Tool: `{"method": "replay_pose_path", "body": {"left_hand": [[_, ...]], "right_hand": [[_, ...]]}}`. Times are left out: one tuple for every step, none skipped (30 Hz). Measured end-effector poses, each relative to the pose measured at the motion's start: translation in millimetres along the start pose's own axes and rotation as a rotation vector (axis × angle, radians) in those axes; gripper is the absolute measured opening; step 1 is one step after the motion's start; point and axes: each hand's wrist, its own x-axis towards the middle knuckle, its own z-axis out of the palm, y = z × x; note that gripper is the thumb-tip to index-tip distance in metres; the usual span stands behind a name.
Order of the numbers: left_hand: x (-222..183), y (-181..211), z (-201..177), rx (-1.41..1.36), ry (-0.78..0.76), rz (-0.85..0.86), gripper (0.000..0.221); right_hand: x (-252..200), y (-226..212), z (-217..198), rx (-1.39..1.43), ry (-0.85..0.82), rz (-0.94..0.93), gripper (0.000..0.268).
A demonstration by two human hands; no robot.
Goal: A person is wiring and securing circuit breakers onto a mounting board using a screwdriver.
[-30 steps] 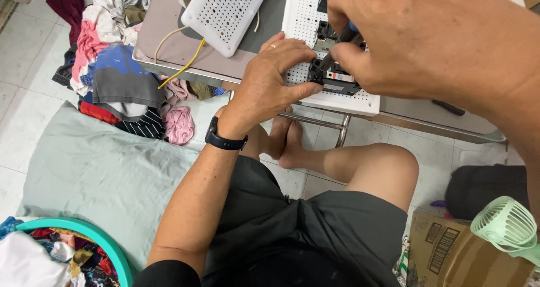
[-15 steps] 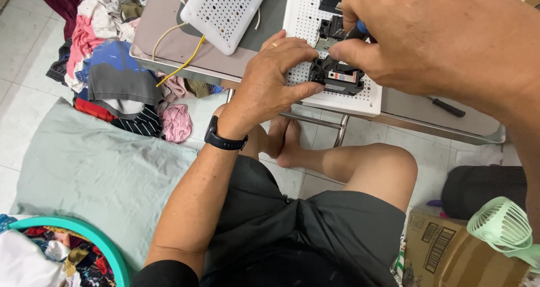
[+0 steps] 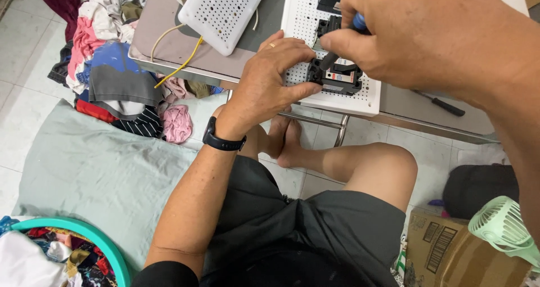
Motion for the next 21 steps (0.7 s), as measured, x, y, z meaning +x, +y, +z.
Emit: {"method": "replay_pose_path", "body": {"left_hand": [[-0.1, 0.6, 0.0, -0.002, -0.001, 0.002, 0.038], [0.0, 1.2, -0.3, -0.002, -0.001, -0.004, 0.037], [0.1, 1.8, -0.7, -0.003, 0.000, -0.010, 0.037], [0.0, 1.8, -0.7, -0.001, 0.000, -0.010, 0.037], [-0.1, 1.8, -0.7, 0.001, 0.000, -0.010, 0.037], [0.4, 1.6, -0.4, 0.002, -0.002, -0.009, 0.037], [0.7, 1.2, -0.9, 0.003, -0.003, -0.008, 0.037], [0.9, 1.0, -0.5, 0.000, -0.003, -0.013, 0.036], [1.2, 0.8, 0.1, -0.002, -0.003, -0.018, 0.036], [1.4, 1.1, 0.3, -0.004, -0.005, -0.016, 0.036], [1.4, 1.3, 0.3, -0.001, -0.013, -0.023, 0.036], [0.5, 1.2, -0.6, 0.005, -0.018, -0.034, 0.037], [0.6, 1.4, -0.2, 0.005, -0.019, -0.036, 0.037], [0.7, 1.7, -0.3, 0.011, -0.016, -0.032, 0.037], [0.8, 2.0, -0.4, 0.017, -0.013, -0.028, 0.038], [1.0, 1.9, -0.5, 0.016, -0.014, -0.026, 0.038], [1.2, 1.9, -0.6, 0.015, -0.016, -0.033, 0.037], [1.1, 2.3, -0.6, 0.014, -0.018, -0.040, 0.037], [1.6, 3.0, -0.5, 0.013, -0.018, -0.039, 0.037], [1.5, 3.3, -1.1, 0.006, -0.023, -0.044, 0.037], [1.4, 3.6, -1.7, 0.000, -0.028, -0.050, 0.037]], "right_hand": [[-2.1, 4.0, 1.5, -0.001, -0.002, 0.002, 0.038], [-4.0, 8.1, 3.0, -0.294, 0.008, -0.152, 0.010], [-5.8, 12.1, 4.2, -0.583, 0.020, -0.305, 0.021], [-4.5, 9.3, 0.2, -0.583, 0.023, -0.305, 0.021], [-3.1, 6.5, -3.9, -0.221, -0.044, -0.112, 0.004], [-1.9, 4.0, -8.0, 0.147, -0.103, 0.085, 0.025], [2.3, 1.5, -14.3, 0.147, -0.102, 0.086, 0.025], [5.6, -1.0, -20.4, 0.231, -0.218, 0.185, 0.023], [8.7, -3.4, -26.3, 0.315, -0.333, 0.286, 0.022], [9.9, -3.1, -25.6, 0.314, -0.335, 0.289, 0.022], [11.1, -3.0, -24.9, 0.334, -0.338, 0.293, 0.023], [13.6, -3.4, -24.0, 0.355, -0.340, 0.293, 0.024], [14.1, -4.1, -24.1, 0.356, -0.340, 0.292, 0.024], [14.7, -5.1, -24.4, 0.327, -0.348, 0.291, 0.026], [15.4, -5.9, -24.8, 0.298, -0.355, 0.291, 0.028], [16.5, -6.1, -26.0, 0.296, -0.356, 0.293, 0.028], [17.7, -6.3, -27.3, 0.313, -0.376, 0.304, 0.029], [18.5, -6.6, -28.8, 0.329, -0.395, 0.314, 0.030], [16.8, -6.3, -28.2, 0.328, -0.395, 0.316, 0.030], [16.0, -6.3, -27.5, 0.342, -0.383, 0.334, 0.030], [15.1, -6.4, -26.7, 0.356, -0.371, 0.352, 0.031]]}}
